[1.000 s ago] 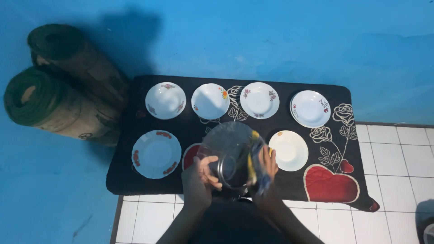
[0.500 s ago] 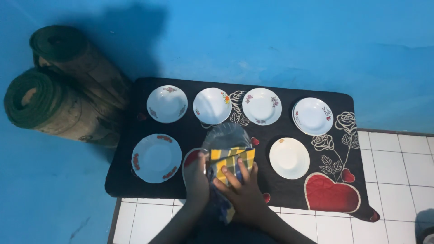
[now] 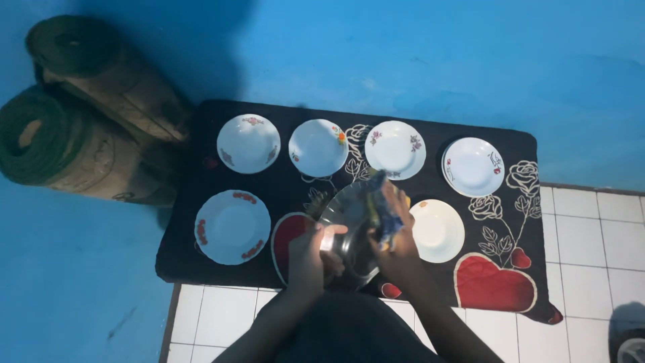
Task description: Wiping and drying various plates using a cloth on a table.
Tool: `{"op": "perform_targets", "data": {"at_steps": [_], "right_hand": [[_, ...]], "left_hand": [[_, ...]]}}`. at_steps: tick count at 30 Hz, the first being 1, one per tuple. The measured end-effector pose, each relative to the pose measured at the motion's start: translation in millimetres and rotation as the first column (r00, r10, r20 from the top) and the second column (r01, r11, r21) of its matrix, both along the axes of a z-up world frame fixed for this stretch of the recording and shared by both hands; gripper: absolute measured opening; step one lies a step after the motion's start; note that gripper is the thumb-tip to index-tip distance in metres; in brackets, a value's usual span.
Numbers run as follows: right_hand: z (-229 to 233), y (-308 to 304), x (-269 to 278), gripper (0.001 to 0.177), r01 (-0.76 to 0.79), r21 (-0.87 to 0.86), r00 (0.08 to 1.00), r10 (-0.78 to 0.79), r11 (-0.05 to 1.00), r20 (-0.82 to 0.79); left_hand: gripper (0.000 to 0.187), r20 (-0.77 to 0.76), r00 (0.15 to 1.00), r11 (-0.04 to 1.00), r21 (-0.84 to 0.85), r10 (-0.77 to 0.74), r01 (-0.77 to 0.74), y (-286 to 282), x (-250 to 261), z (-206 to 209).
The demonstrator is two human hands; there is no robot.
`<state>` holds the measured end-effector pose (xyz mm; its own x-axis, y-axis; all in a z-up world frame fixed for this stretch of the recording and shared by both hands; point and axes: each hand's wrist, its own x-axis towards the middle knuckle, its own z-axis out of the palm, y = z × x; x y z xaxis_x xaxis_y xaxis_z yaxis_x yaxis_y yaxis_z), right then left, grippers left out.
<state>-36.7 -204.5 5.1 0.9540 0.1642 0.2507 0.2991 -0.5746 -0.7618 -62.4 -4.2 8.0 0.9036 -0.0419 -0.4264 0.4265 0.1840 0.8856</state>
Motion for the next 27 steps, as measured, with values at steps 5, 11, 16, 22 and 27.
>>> {"op": "perform_targets", "data": {"at_steps": [5, 11, 16, 22, 27], "right_hand": [[-16, 24, -10, 0.079, -0.057, -0.409, 0.977, 0.135, 0.911, 0.166], [-55, 4, -34, 0.072, -0.188, -0.549, 0.875, 0.393, 0.814, 0.282], [-162, -49, -21, 0.062, -0.092, -0.591, 0.93, 0.282, 0.802, 0.237], [-140, -55, 52, 0.066, 0.227, -0.367, 0.95, -0.123, 0.902, 0.287], [6, -7, 57, 0.078, -0.094, -0.211, 0.972, 0.135, 0.973, 0.191]], "left_hand": [[0.06, 0.044, 0.998, 0.989, 0.141, -0.053, 0.046, 2, 13, -14], [0.062, 0.304, 0.952, 0.909, 0.387, 0.031, -0.153, 7, 37, -25], [0.06, -0.162, 0.967, 0.928, -0.289, 0.197, -0.237, 7, 48, -7], [0.054, -0.147, 0.984, 0.978, -0.167, 0.102, -0.126, 0, 45, -6], [0.052, -0.026, 0.999, 0.993, -0.11, -0.034, 0.031, -5, 39, -6]]}}
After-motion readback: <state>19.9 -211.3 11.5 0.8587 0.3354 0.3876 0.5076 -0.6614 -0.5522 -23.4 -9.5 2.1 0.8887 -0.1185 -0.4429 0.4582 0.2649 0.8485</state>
